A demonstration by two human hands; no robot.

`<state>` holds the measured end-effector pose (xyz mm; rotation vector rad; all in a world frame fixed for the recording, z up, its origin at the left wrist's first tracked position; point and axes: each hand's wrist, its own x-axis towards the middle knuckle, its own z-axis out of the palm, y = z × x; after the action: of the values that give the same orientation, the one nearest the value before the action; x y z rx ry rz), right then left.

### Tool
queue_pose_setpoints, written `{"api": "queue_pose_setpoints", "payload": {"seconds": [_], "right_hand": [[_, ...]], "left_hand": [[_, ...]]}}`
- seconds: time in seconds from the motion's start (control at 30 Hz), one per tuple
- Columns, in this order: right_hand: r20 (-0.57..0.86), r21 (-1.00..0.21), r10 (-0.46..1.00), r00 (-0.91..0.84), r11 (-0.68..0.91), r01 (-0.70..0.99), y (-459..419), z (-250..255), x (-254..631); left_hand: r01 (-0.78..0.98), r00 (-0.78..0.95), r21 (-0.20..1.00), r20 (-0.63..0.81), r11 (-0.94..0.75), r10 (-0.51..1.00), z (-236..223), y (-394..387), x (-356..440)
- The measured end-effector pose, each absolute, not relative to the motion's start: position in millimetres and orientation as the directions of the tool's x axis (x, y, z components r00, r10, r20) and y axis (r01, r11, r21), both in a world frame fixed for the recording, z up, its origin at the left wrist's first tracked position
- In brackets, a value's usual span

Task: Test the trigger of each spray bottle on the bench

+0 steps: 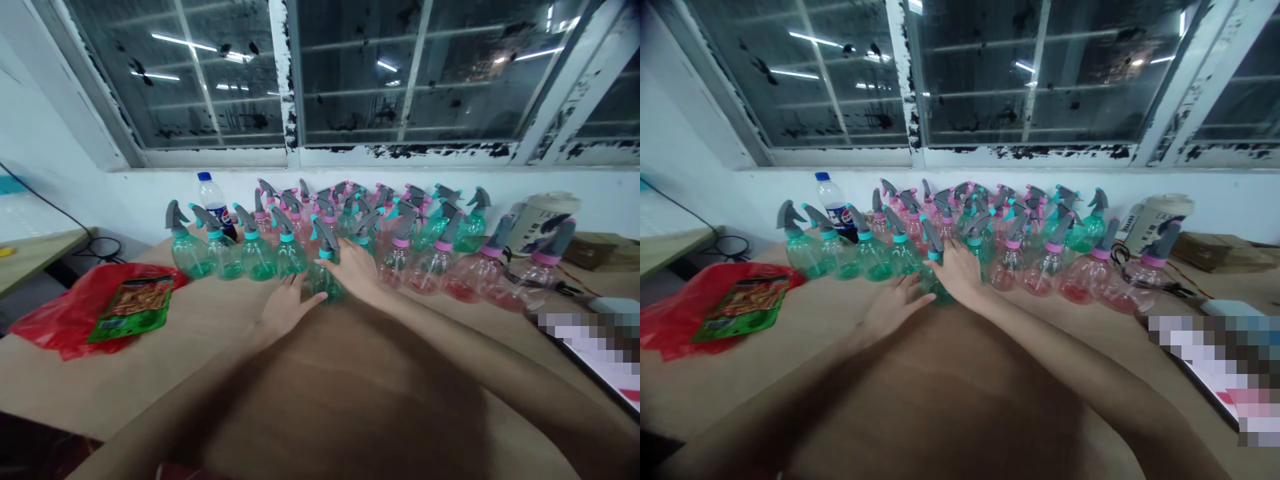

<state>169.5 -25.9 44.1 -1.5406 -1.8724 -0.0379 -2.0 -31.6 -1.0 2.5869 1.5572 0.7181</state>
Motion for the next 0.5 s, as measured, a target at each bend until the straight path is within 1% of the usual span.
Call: {"api": "queue_pose_setpoints", "payload": {"seconds": [0.07,0.17,0.33,0.5], "right_hand": [[0.517,-0.413,0.856,-0.029,0.279,0.867,-21.5,43.2,166.1],[0.509,-0.452,0.861,-0.003,0.270,0.850,-15.9,39.7,163.0],[0.494,-0.522,0.869,0.039,0.260,0.812,-6.3,34.3,159.7],[0.489,-0.564,0.869,0.078,0.246,0.788,1.9,32.1,152.8]], "left_hand": [[0.825,0.372,0.252,0.433,-0.506,0.821,-7.9,-33.2,-8.6],[0.803,0.348,0.287,0.485,-0.522,0.802,-17.0,-35.1,-19.9],[0.782,0.306,0.365,0.480,-0.504,0.822,-28.1,-37.5,-30.4],[0.766,0.325,0.371,0.481,-0.525,0.814,-33.5,-39.6,-28.6]]}}
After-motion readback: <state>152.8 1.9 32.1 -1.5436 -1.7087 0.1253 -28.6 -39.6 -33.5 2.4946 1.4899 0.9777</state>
